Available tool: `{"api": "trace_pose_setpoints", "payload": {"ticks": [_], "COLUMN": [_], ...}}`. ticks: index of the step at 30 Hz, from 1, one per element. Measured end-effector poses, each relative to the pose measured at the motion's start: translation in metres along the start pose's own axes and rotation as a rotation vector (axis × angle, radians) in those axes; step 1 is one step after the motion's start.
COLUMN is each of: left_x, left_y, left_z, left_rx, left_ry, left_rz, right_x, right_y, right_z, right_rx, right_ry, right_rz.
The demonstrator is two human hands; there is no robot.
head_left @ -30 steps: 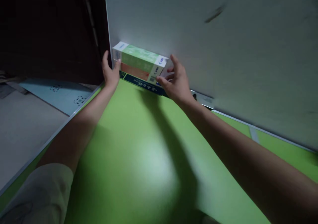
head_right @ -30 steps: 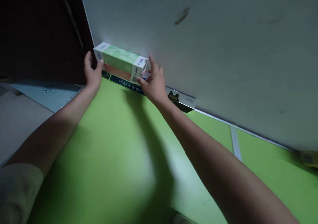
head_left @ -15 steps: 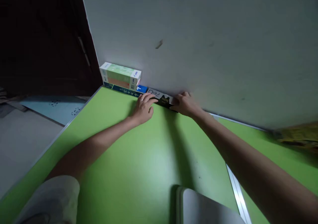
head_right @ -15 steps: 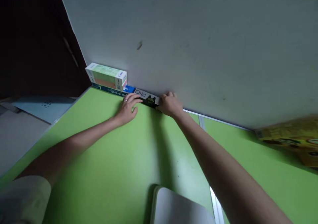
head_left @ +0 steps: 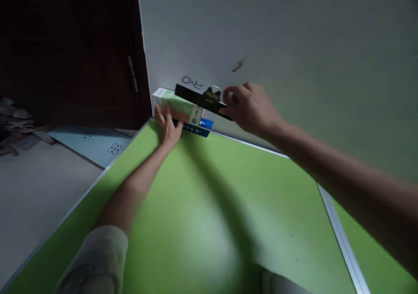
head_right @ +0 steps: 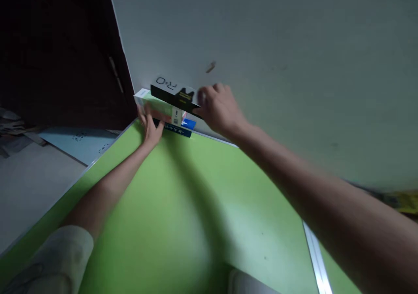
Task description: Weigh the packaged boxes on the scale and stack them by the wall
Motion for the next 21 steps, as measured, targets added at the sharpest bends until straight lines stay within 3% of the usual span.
{"api": "trace_pose_setpoints", "payload": {"ticks": [4, 9, 14, 21], "left_x": [0.022, 0.026, 0.027, 0.024], "left_y": [0.010, 0.005, 0.002, 0.003], "left_z": [-0.012, -0.012, -0.013, -0.013], "left_rx": [0.069, 0.074, 0.110, 0.116], "left_ry": [0.045, 0.065, 0.097, 0.101], "left_rz": [0.037, -0.016, -0.030, 0.025], "right_x": [0.041, 0.075, 0.074, 0.072], "right_y": [-0.048, -0.057, -0.062, -0.071], "right_z": [-0.053, -0.072, -0.066, -0.065], "right_rx": [-0.007, -0.060, -0.114, -0.023], "right_ry": [0.034, 0.009, -0.013, -0.081], "right_rz": [0.054, 0.045, 0.056, 0.173]}}
Point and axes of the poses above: each hand's wrist, its own z-axis away from the middle knuckle, its own x-axis out of the palm, y = z × x, the point moved 10 cm from there along -z, towards the middle knuckle, and after that the axes turned 10 degrees about x, right-handed, at the moved point
